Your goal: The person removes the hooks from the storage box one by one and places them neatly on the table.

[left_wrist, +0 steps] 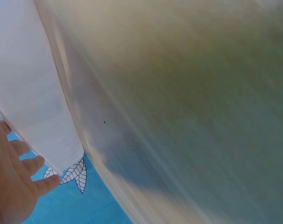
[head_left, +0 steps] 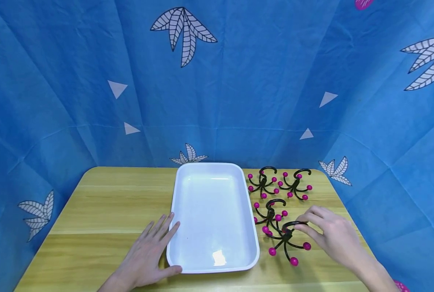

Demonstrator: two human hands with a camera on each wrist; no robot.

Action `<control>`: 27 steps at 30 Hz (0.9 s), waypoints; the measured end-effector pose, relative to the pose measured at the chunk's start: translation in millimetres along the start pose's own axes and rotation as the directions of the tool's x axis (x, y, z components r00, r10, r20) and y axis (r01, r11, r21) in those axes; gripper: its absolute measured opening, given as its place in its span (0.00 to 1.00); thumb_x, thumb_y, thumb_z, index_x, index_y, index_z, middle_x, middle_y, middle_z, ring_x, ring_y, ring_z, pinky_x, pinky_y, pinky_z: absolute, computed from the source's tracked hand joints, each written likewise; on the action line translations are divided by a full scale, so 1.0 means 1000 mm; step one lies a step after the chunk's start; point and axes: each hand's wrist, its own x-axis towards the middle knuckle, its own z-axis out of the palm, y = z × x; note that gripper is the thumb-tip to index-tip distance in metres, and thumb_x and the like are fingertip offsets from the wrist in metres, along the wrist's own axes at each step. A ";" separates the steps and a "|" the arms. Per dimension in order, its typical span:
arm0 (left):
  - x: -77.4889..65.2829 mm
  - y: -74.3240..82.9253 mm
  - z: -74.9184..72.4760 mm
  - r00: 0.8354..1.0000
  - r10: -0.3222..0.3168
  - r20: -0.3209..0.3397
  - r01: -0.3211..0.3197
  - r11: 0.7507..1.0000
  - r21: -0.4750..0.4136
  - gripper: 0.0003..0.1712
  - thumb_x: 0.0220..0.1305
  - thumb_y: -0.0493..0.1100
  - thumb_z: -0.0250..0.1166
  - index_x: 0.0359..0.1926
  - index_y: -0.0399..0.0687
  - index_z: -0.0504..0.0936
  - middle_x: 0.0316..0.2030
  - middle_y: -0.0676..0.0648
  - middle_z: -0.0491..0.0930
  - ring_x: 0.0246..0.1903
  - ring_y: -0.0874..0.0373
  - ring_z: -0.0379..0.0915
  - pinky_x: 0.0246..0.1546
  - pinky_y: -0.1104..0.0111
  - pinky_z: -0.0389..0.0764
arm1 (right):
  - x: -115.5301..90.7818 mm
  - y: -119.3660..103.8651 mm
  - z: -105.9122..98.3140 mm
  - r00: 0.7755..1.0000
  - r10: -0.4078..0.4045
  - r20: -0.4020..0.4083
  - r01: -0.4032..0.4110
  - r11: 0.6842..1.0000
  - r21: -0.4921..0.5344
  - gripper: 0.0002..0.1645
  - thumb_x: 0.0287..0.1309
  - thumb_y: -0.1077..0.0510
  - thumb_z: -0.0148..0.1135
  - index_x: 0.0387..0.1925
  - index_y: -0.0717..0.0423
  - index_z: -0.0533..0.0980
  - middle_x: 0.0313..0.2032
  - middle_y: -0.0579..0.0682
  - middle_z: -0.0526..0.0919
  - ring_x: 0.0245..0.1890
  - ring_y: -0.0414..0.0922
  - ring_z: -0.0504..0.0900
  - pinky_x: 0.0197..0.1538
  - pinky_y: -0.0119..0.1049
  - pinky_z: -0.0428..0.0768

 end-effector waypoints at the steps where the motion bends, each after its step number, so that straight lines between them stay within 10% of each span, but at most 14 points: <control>1: 0.000 0.000 0.000 1.000 -0.001 0.001 0.001 1.000 -0.002 0.64 0.55 0.85 0.61 0.81 0.52 0.64 0.84 0.44 0.54 0.81 0.41 0.57 0.75 0.43 0.68 | -0.001 0.003 0.000 1.000 0.007 0.003 -0.007 1.000 0.000 0.30 0.73 0.30 0.47 0.31 0.40 0.85 0.29 0.34 0.82 0.25 0.32 0.78 0.26 0.19 0.71; 10: 0.001 0.000 -0.002 1.000 -0.009 0.012 0.009 1.000 -0.016 0.65 0.55 0.85 0.62 0.82 0.52 0.63 0.85 0.45 0.52 0.82 0.42 0.55 0.76 0.43 0.67 | -0.008 0.023 -0.005 0.995 0.092 0.048 -0.090 0.994 -0.058 0.06 0.57 0.43 0.75 0.32 0.37 0.86 0.29 0.31 0.81 0.22 0.26 0.74 0.19 0.17 0.58; 15: 0.001 0.001 -0.002 1.000 -0.011 0.016 0.011 1.000 -0.015 0.64 0.55 0.85 0.62 0.82 0.52 0.62 0.85 0.45 0.51 0.82 0.42 0.55 0.76 0.43 0.68 | -0.010 0.035 -0.006 0.989 0.126 0.074 -0.122 0.990 -0.066 0.17 0.41 0.59 0.83 0.32 0.36 0.86 0.30 0.31 0.82 0.22 0.25 0.73 0.18 0.20 0.61; 27: 0.000 0.000 -0.003 1.000 -0.014 0.020 0.014 1.000 -0.015 0.64 0.55 0.85 0.62 0.82 0.52 0.63 0.85 0.44 0.52 0.82 0.41 0.56 0.77 0.43 0.65 | -0.012 0.055 -0.008 0.989 0.124 0.075 -0.120 0.991 -0.064 0.18 0.42 0.61 0.83 0.34 0.37 0.87 0.31 0.34 0.85 0.23 0.26 0.74 0.18 0.21 0.64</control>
